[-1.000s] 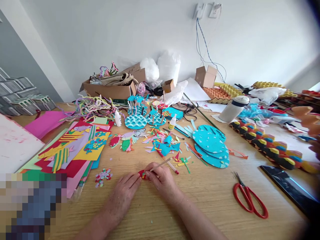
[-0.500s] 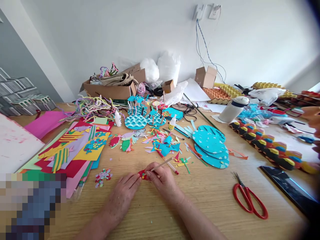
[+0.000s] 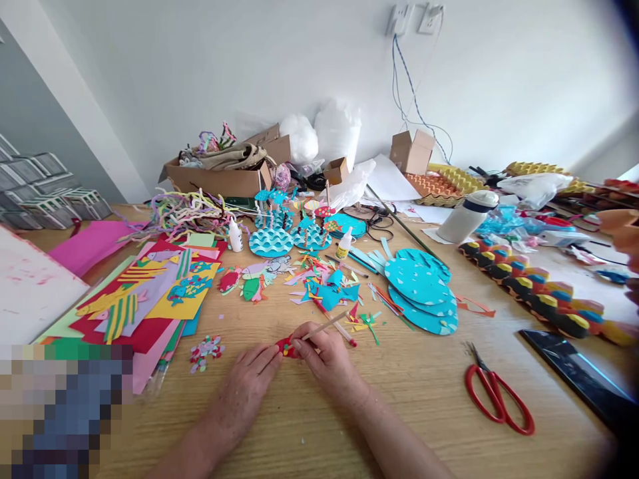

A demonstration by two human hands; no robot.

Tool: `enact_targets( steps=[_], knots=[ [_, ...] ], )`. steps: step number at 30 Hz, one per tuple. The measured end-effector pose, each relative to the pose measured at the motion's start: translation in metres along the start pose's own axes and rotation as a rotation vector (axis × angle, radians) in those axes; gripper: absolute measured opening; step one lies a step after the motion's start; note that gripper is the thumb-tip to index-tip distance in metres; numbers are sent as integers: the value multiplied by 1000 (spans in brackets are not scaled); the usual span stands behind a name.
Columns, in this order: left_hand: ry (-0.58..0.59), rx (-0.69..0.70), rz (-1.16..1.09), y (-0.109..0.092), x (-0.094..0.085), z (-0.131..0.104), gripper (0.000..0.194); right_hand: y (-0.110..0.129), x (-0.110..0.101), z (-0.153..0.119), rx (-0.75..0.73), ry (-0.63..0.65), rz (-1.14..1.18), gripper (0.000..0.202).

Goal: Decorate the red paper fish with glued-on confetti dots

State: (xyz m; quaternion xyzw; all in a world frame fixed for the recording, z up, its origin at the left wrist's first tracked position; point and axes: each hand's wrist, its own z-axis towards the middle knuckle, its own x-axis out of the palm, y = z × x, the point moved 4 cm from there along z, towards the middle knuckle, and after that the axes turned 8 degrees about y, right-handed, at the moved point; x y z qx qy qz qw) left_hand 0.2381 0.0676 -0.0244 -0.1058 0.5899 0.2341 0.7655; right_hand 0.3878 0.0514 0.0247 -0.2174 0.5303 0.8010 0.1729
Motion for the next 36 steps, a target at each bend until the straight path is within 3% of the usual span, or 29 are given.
enact_targets(
  steps=[12,20,36],
  knots=[
    [37,-22,3,0,2,0,46,-1,4,1,6,15,-14,19],
    [-49,-3,5,-1,-4,1,43,-4,4,0,0,9,-18,19],
    [29,-18,-25,1,2,-2,39,-3,-1,0,14,15,10,19]
  ],
)
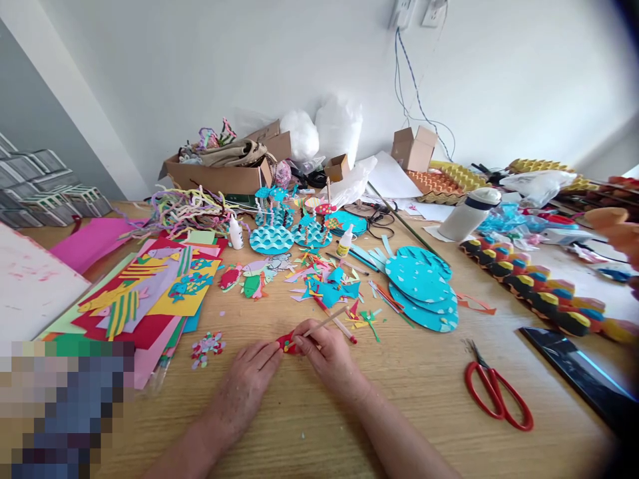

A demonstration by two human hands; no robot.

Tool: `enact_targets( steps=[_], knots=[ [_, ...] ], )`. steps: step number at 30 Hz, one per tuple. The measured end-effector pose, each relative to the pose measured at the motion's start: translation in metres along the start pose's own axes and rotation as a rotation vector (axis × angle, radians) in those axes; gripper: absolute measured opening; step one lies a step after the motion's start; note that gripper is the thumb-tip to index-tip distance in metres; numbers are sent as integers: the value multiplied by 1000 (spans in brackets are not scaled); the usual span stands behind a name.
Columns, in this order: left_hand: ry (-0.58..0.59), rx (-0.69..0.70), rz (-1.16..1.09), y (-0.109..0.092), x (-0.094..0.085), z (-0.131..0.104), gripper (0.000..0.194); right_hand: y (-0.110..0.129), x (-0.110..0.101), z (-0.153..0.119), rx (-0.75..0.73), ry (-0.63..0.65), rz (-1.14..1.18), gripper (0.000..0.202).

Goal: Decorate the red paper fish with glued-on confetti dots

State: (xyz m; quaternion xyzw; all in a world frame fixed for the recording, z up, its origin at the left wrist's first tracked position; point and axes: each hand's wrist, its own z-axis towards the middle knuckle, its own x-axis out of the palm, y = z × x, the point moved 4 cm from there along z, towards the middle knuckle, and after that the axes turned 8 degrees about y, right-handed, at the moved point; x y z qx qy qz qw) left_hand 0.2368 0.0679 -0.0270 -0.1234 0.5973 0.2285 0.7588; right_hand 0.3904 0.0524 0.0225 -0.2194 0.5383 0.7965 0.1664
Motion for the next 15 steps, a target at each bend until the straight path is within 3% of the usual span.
enact_targets(
  steps=[15],
  knots=[
    [13,-4,-20,-3,-11,5,37,1,5,1,-11,10,-14,17]
  ],
)
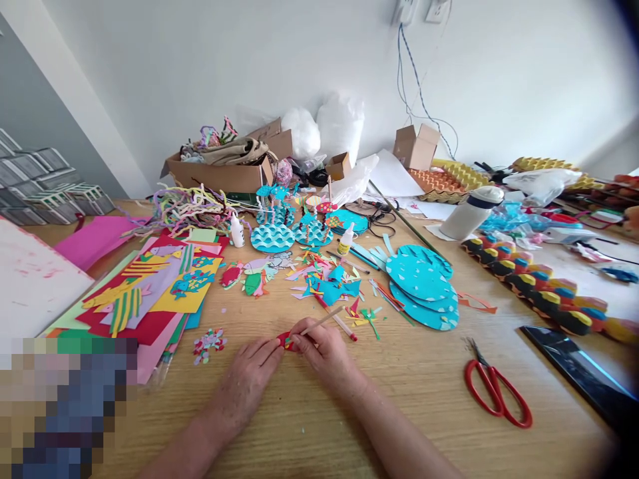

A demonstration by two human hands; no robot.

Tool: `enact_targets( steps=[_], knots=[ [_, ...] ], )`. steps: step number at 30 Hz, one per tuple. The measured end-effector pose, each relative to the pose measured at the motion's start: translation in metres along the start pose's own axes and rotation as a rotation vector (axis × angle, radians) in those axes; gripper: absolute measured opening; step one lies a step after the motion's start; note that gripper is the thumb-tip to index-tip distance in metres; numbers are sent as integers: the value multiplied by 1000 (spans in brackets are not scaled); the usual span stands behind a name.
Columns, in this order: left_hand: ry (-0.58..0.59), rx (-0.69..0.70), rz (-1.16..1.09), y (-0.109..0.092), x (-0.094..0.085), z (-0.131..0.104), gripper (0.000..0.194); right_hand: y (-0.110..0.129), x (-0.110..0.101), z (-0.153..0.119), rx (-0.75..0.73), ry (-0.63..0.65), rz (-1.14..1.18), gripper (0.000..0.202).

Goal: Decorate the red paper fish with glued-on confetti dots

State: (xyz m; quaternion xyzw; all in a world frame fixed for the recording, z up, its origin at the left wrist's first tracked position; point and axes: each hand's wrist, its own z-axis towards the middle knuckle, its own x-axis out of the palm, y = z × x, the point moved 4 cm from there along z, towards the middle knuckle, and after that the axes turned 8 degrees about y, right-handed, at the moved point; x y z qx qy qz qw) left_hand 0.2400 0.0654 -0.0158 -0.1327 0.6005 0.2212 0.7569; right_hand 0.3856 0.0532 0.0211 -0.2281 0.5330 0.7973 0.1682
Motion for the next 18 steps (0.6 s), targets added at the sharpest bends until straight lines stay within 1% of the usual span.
enact_targets(
  steps=[2,6,8,15,18],
  knots=[
    [13,-12,-14,0,1,0,36,0,0,0,7,-12,10,17],
    [23,-11,-14,0,1,0,36,-1,-1,0,6,3,0,17],
    [20,-6,-13,0,0,0,35,-1,-2,-1,20,-13,19,17],
    [-35,-12,-25,0,2,0,37,-1,-3,-1,27,-18,41,16],
    [-41,-15,-24,0,1,0,36,-2,-3,-1,36,-29,34,16]
  ],
)
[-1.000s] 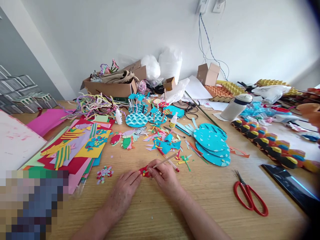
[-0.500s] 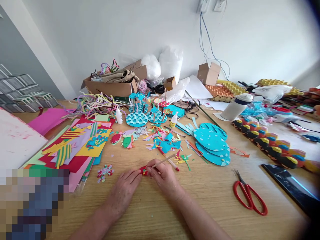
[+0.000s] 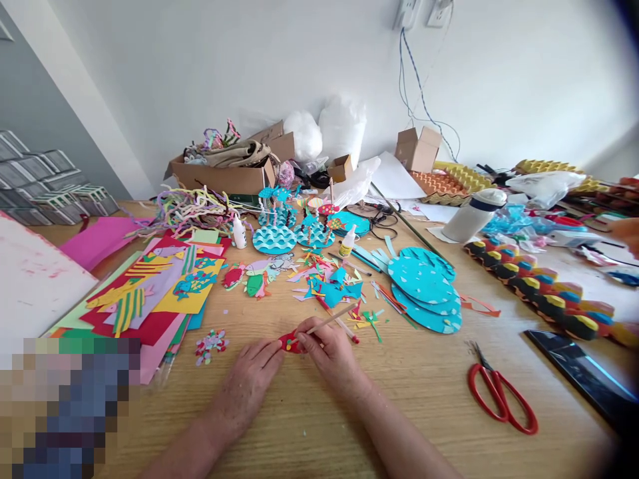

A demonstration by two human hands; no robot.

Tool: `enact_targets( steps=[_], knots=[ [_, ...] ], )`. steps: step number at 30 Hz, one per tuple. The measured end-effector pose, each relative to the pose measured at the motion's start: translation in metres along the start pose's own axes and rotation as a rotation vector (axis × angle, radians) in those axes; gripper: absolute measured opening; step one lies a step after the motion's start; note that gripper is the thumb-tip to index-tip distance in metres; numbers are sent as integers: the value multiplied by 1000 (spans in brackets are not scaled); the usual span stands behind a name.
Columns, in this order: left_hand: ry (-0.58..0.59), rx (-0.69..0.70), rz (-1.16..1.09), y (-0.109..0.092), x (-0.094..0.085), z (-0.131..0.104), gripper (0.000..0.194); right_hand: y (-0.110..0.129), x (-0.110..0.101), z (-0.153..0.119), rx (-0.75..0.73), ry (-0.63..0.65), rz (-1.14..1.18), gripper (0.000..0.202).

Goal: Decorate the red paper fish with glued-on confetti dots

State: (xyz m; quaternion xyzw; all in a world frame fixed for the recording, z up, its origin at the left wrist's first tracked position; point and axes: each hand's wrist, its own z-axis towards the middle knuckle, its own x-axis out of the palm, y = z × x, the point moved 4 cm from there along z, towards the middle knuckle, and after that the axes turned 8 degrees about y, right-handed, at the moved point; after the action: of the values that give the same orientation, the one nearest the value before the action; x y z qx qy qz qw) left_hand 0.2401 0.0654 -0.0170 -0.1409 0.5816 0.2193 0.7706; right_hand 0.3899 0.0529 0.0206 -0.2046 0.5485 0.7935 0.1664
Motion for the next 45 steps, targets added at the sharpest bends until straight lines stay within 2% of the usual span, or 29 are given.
enact_targets(
  steps=[4,8,15,19,23,26,29,34,37,39,42,45],
  knots=[
    [22,2,-4,0,0,0,36,2,-1,0,-14,20,-25,16],
    [12,1,-10,0,0,-1,36,6,-9,-1,-5,-67,-37,17],
    [78,-11,-37,2,2,0,37,3,-15,-5,2,-123,1,17],
    [107,-69,-178,7,2,3,44,2,-22,-4,-29,-191,14,17],
    [144,-118,-375,11,-4,9,38,7,-28,-3,-79,-266,-28,20],
    [176,-183,-529,16,-13,13,38,8,-30,-3,-77,-278,-62,20],
    [213,-257,-657,30,-30,13,36,8,-31,-3,-86,-277,-59,18],
    [156,-505,-642,84,-75,-2,23,4,-33,-7,-63,-293,-46,14],
    [248,-557,-459,110,-88,-14,21,3,-33,-10,-45,-291,-30,12],
    [369,-531,-347,117,-85,-21,21,2,-32,-11,-42,-282,-24,13],
    [570,-475,-302,117,-70,-32,22,2,-31,-11,-55,-269,-15,14],
    [630,-390,-348,108,-59,-39,24,3,-31,-10,-62,-275,-17,14]
  ],
)
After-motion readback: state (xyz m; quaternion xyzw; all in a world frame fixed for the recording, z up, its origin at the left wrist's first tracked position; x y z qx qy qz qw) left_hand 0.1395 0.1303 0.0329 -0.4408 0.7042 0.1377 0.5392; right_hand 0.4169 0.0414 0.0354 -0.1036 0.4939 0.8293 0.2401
